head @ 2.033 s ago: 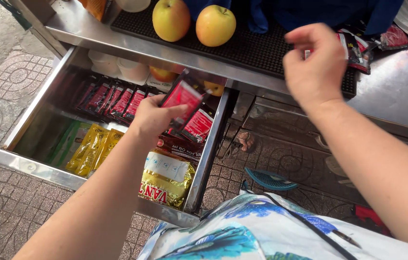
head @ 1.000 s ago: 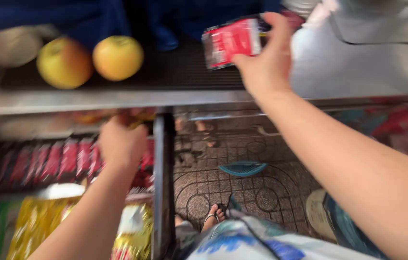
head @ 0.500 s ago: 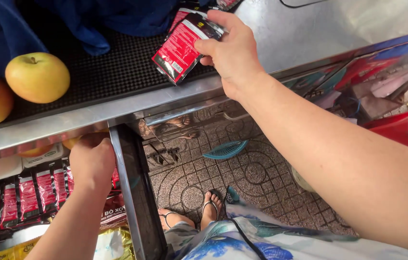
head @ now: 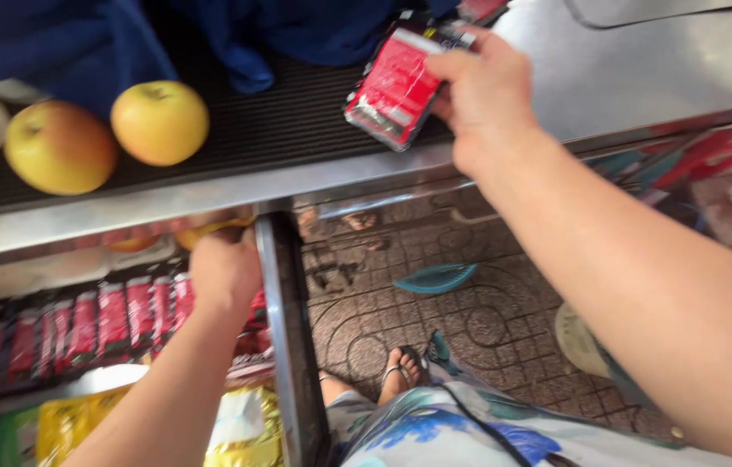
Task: Organize condiment packets and fruit inside a metal cart drawer.
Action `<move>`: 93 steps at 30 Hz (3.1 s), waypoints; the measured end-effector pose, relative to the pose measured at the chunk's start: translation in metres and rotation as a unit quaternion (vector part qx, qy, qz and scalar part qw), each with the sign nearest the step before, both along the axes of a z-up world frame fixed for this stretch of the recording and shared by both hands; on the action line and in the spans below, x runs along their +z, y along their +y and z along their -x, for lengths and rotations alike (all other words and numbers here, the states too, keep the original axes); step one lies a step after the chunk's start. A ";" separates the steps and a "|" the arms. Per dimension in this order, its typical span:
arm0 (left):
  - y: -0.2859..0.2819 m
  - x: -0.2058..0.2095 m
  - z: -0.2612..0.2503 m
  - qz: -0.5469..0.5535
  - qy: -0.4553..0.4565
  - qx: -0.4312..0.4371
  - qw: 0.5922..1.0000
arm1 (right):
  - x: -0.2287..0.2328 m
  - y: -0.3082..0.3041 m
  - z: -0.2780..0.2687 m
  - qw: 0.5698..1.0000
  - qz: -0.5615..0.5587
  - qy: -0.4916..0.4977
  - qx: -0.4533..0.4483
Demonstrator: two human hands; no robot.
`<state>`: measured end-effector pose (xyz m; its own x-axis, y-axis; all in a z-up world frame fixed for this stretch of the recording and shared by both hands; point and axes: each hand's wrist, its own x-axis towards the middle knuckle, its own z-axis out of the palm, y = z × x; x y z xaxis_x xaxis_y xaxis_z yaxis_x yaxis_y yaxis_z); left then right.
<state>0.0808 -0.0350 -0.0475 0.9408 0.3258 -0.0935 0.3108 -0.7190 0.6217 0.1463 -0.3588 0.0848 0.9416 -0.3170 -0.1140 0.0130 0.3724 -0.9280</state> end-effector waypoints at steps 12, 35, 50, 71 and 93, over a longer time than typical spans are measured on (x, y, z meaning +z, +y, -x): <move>-0.009 0.025 0.037 0.227 0.025 0.038 0.973 | 0.024 0.045 0.022 0.991 -0.039 0.004 0.125; 0.049 0.089 0.088 0.471 0.009 0.062 0.880 | 0.017 0.149 0.055 0.899 0.311 -0.052 0.304; 0.038 0.012 0.054 0.363 0.116 0.094 0.920 | -0.005 0.035 0.000 0.840 0.509 -0.184 -0.038; 0.005 0.044 0.064 -0.043 -0.071 0.072 0.994 | 0.000 0.022 0.009 0.799 0.587 0.087 -0.097; -0.110 0.177 0.028 0.578 0.024 -0.056 0.814 | 0.015 0.027 0.040 0.994 0.055 -0.035 0.087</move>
